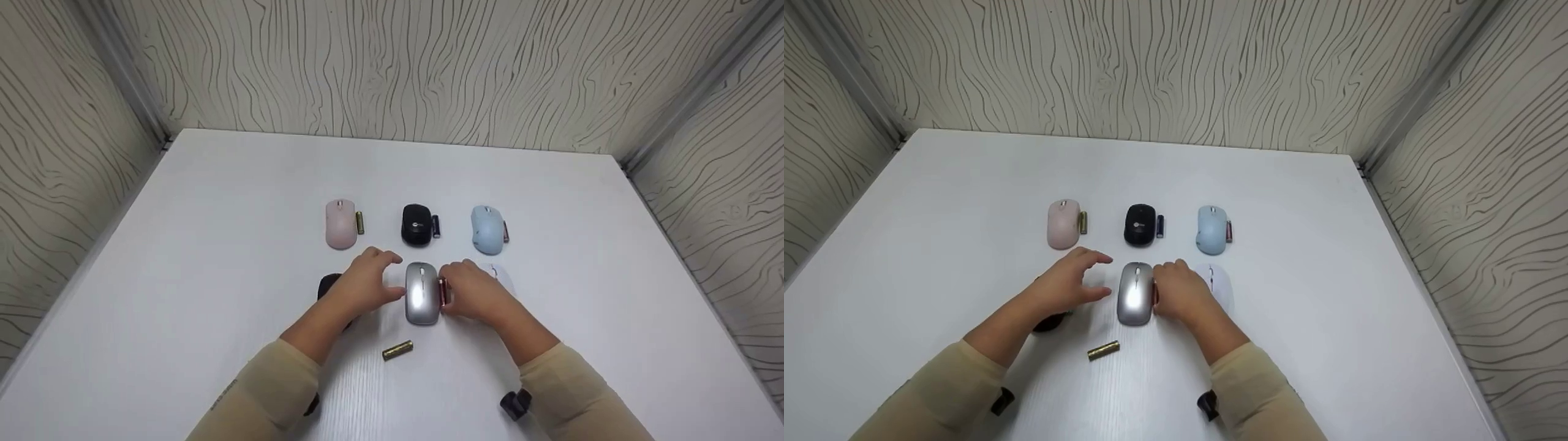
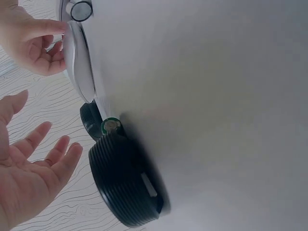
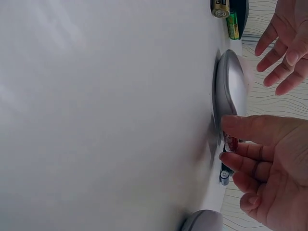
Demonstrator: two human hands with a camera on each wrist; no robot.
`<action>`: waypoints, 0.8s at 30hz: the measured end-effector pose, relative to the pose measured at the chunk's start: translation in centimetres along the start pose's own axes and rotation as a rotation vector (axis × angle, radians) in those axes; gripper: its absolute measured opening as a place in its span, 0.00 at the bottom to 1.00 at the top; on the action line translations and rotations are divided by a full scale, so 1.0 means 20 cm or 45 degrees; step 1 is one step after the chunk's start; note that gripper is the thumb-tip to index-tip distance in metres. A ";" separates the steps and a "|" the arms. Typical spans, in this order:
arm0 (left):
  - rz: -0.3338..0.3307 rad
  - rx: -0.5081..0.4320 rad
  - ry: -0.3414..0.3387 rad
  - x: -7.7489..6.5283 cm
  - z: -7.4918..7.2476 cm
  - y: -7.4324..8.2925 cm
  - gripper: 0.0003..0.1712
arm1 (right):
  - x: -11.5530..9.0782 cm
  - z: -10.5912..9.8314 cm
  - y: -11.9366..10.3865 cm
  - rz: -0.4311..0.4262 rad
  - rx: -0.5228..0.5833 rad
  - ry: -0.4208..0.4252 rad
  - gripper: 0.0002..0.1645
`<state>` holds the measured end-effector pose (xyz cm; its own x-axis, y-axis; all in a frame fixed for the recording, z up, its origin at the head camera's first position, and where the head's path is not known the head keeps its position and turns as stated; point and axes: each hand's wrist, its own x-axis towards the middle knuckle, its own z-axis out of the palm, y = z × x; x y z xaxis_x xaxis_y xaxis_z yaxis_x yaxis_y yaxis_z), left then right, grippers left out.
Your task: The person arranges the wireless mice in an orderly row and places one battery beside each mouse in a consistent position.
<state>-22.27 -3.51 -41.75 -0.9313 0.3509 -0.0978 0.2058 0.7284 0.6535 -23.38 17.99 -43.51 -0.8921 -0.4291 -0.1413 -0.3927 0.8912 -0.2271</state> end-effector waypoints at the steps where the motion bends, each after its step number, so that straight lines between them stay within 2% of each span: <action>1: -0.005 0.000 -0.002 0.00 0.00 0.00 0.29 | 0.00 0.00 0.00 0.011 -0.002 -0.002 0.18; 11: -0.010 -0.001 -0.008 -0.01 0.00 -0.01 0.29 | 0.02 0.03 -0.01 0.025 -0.019 0.015 0.17; 18: 0.018 0.022 -0.024 -0.02 0.00 -0.01 0.28 | 0.03 0.05 0.01 0.000 0.030 0.036 0.14; 24: 0.031 0.023 -0.023 -0.02 -0.01 -0.01 0.28 | 0.03 0.05 0.01 0.007 0.024 0.030 0.17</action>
<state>-22.06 -3.97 -41.72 -0.9203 0.3793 -0.0955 0.2342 0.7300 0.6421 -23.82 17.81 -44.57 -0.8994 -0.4203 -0.1202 -0.3835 0.8906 -0.2446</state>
